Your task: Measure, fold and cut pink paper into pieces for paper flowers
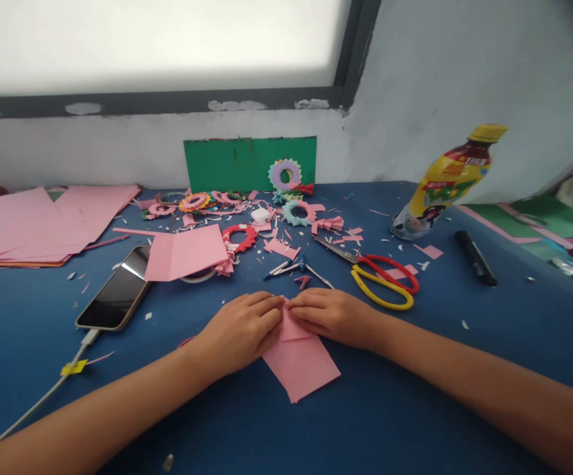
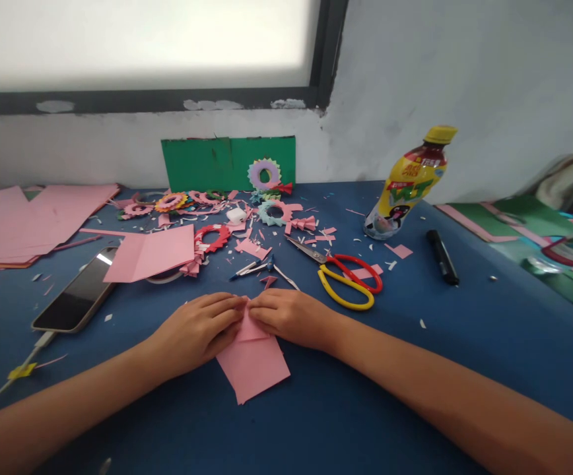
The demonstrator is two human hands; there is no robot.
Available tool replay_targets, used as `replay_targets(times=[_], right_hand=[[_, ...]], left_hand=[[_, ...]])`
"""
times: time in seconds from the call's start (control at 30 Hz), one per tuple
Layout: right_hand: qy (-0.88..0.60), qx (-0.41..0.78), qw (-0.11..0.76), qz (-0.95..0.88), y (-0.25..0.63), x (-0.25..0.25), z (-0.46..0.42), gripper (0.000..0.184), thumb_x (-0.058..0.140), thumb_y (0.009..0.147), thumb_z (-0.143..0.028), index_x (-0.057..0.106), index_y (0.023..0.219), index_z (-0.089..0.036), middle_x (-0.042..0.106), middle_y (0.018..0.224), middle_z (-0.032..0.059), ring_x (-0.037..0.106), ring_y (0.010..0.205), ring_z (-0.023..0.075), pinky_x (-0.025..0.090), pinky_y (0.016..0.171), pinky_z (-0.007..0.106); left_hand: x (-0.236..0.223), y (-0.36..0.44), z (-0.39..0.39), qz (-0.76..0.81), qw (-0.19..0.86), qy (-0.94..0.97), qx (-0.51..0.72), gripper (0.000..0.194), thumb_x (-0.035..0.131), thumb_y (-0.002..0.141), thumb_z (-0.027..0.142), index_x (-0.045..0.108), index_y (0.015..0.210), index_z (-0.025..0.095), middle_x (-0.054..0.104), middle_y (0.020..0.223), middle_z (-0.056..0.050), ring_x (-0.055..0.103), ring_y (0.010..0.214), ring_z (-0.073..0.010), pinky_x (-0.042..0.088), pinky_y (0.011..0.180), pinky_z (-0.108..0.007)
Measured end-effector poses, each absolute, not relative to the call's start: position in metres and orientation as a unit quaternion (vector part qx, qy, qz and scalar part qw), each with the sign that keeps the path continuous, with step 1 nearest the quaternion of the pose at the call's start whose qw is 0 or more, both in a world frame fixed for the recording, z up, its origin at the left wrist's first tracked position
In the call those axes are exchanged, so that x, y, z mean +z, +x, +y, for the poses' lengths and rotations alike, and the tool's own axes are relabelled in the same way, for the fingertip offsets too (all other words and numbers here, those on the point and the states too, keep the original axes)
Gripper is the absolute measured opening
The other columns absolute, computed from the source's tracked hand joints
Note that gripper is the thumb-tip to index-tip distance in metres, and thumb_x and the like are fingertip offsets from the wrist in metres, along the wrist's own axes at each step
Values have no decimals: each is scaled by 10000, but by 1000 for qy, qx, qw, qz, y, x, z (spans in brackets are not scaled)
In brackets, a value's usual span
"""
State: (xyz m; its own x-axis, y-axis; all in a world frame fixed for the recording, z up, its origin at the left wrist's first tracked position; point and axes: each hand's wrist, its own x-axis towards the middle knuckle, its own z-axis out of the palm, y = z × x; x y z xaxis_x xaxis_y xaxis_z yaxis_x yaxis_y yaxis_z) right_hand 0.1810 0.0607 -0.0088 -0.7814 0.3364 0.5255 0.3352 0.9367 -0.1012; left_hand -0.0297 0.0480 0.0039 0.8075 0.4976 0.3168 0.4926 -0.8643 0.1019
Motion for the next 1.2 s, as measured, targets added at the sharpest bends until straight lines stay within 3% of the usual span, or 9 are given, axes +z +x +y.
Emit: replay_targets(times=[0.47, 0.97, 1.1, 1.2], right_hand=[[-187, -33, 280, -941, 180, -6, 62, 196, 463, 877, -164, 652, 868, -111, 695, 900, 68, 624, 833, 162, 526, 768, 294], [-260, -52, 231, -936, 172, -3, 50, 191, 468, 864, -166, 653, 825, -136, 679, 883, 67, 600, 843, 184, 486, 804, 343], [-317, -89, 217, -919, 167, -8, 32, 208, 492, 821, -95, 636, 971, -88, 687, 937, 90, 602, 839, 211, 468, 753, 357], [-356, -74, 215, -906, 169, -8, 21, 258, 516, 806, -142, 620, 1041, -138, 684, 1008, 49, 602, 877, 221, 424, 772, 389]], left_hand=[[3, -31, 49, 263, 20, 946, 189, 195, 414, 874, 179, 598, 907, 125, 617, 989, -109, 572, 904, -203, 492, 775, -344], [9, -27, 50, 265, 48, 954, 132, 151, 427, 826, 154, 565, 886, 154, 633, 1027, -71, 536, 1041, -198, 465, 836, -341], [14, -27, 45, 280, 49, 952, 114, 237, 446, 795, 171, 552, 1002, 126, 614, 1107, -92, 529, 1062, -208, 446, 872, -344], [17, -28, 42, 286, 37, 953, 88, 413, 458, 790, 238, 490, 1172, 84, 565, 1203, -136, 499, 1120, -244, 406, 927, -378]])
